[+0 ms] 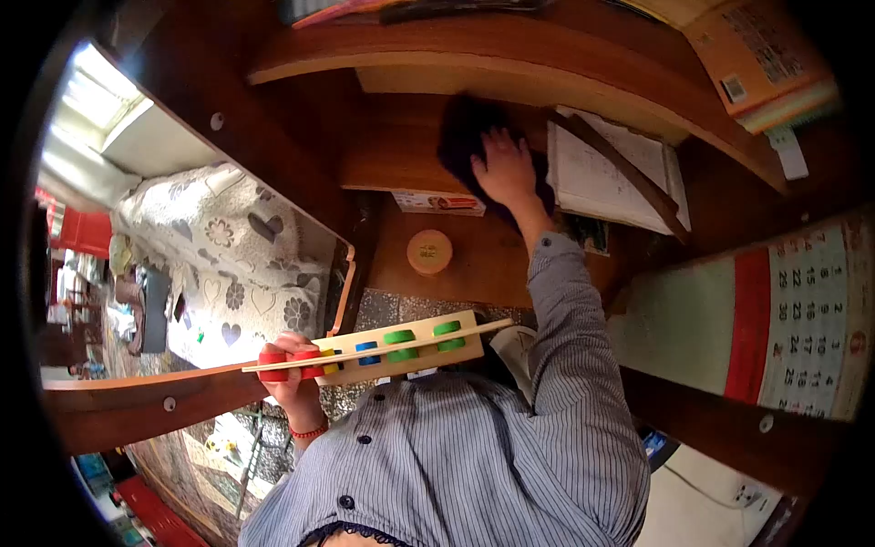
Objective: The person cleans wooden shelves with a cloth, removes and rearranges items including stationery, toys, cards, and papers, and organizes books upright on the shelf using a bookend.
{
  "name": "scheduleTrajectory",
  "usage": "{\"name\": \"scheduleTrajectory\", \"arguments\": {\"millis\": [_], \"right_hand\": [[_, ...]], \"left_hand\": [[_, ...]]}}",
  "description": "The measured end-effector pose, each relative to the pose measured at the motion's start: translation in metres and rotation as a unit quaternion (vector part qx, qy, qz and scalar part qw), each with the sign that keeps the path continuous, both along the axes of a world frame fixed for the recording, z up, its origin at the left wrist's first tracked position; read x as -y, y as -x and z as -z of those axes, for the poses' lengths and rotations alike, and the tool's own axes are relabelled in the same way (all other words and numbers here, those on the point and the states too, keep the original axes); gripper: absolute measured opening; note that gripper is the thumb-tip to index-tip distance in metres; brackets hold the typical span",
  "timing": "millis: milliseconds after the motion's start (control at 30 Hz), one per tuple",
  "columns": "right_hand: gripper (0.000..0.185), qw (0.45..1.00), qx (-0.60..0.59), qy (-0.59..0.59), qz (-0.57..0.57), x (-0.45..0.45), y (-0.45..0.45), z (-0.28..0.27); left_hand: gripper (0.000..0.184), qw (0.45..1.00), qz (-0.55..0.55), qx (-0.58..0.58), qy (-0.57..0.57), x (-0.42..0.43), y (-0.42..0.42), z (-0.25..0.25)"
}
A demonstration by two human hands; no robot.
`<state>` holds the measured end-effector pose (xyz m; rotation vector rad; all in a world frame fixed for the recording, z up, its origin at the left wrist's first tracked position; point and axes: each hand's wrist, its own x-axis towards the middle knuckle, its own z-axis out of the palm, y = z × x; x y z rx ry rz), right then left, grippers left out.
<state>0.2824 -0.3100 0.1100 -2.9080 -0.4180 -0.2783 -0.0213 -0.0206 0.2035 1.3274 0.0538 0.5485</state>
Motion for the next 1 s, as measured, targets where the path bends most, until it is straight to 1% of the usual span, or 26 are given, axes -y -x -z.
{"name": "scheduleTrajectory", "arguments": {"millis": [33, 67, 167, 200, 233, 267, 300, 333, 367, 400, 433, 500, 600, 633, 700, 733, 800, 900, 933, 1000], "right_hand": [[0.052, 1.0, 0.002, -0.008, -0.013, 0.002, 0.012, -0.002], [0.048, 0.997, 0.043, -0.046, -0.033, 0.004, 0.023, 0.005], [0.038, 0.989, 0.056, -0.124, -0.061, 0.01, 0.069, 0.004], [0.036, 0.977, 0.004, -0.208, -0.049, 0.015, 0.085, 0.005], [0.034, 0.955, -0.047, -0.291, -0.037, 0.023, 0.1, 0.006], [0.033, 0.923, -0.096, -0.371, -0.026, 0.03, 0.114, 0.008], [0.032, 0.886, -0.129, -0.444, 0.016, 0.038, 0.129, 0.009], [0.032, 0.84, -0.161, -0.514, 0.059, 0.042, 0.145, 0.012], [0.038, 0.836, -0.077, -0.54, 0.057, 0.043, 0.158, 0.026], [0.043, 0.723, -0.149, -0.664, 0.118, 0.051, 0.172, 0.05], [0.045, 0.724, -0.146, -0.661, 0.13, 0.054, 0.188, 0.043], [0.049, 0.726, -0.145, -0.655, 0.149, 0.058, 0.215, 0.011], [0.044, 0.665, -0.209, -0.706, 0.127, 0.07, 0.23, -0.004], [0.042, 0.683, -0.207, -0.689, 0.125, 0.069, 0.229, -0.016], [0.04, 0.717, -0.198, -0.658, 0.119, 0.066, 0.226, -0.035], [0.039, 0.722, -0.205, -0.653, 0.105, 0.069, 0.222, -0.032], [0.039, 0.732, -0.217, -0.642, 0.078, 0.078, 0.215, -0.023], [0.034, 0.752, -0.196, -0.623, 0.092, 0.078, 0.214, -0.023], [0.031, 0.742, -0.199, -0.633, 0.098, 0.079, 0.215, -0.02], [0.03, 0.744, -0.193, -0.63, 0.112, 0.079, 0.218, -0.02]], "left_hand": [[0.027, 1.0, 0.006, 0.001, 0.009, -0.002, -0.003, 0.002], [0.027, 0.999, 0.023, 0.022, 0.028, -0.004, -0.007, 0.007], [0.027, 0.998, 0.036, 0.027, 0.048, -0.002, -0.026, 0.004], [0.026, 0.996, 0.059, 0.031, 0.054, -0.003, -0.034, 0.005], [0.024, 0.992, 0.075, 0.051, 0.09, -0.004, -0.044, 0.011], [0.024, 0.987, 0.111, 0.041, 0.106, -0.007, -0.052, 0.013], [0.028, 0.981, 0.147, 0.03, 0.122, -0.009, -0.06, 0.014], [0.03, 0.982, 0.143, 0.012, 0.123, -0.007, -0.07, 0.012], [0.033, 0.982, 0.139, -0.003, 0.125, -0.004, -0.084, 0.01], [0.029, 0.985, 0.109, -0.016, 0.133, 0.004, -0.099, 0.009], [0.022, 0.983, 0.114, -0.023, 0.14, 0.008, -0.113, 0.008], [0.013, 0.979, 0.148, -0.019, 0.136, 0.007, -0.146, 0.019], [0.017, 0.979, 0.122, -0.055, 0.152, 0.029, -0.188, 0.008], [0.018, 0.979, 0.121, -0.069, 0.15, 0.034, -0.201, 0.004], [0.018, 0.979, 0.142, -0.031, 0.141, 0.038, -0.23, 0.008], [0.02, 0.98, 0.129, -0.046, 0.141, 0.04, -0.242, 0.009], [0.022, 0.981, 0.133, -0.035, 0.139, 0.043, -0.262, 0.009], [0.022, 0.983, 0.115, -0.036, 0.136, 0.043, -0.288, 0.013], [0.021, 0.985, 0.109, -0.04, 0.132, 0.042, -0.296, 0.013], [0.019, 0.984, 0.112, -0.017, 0.138, 0.04, -0.31, 0.006]]}}
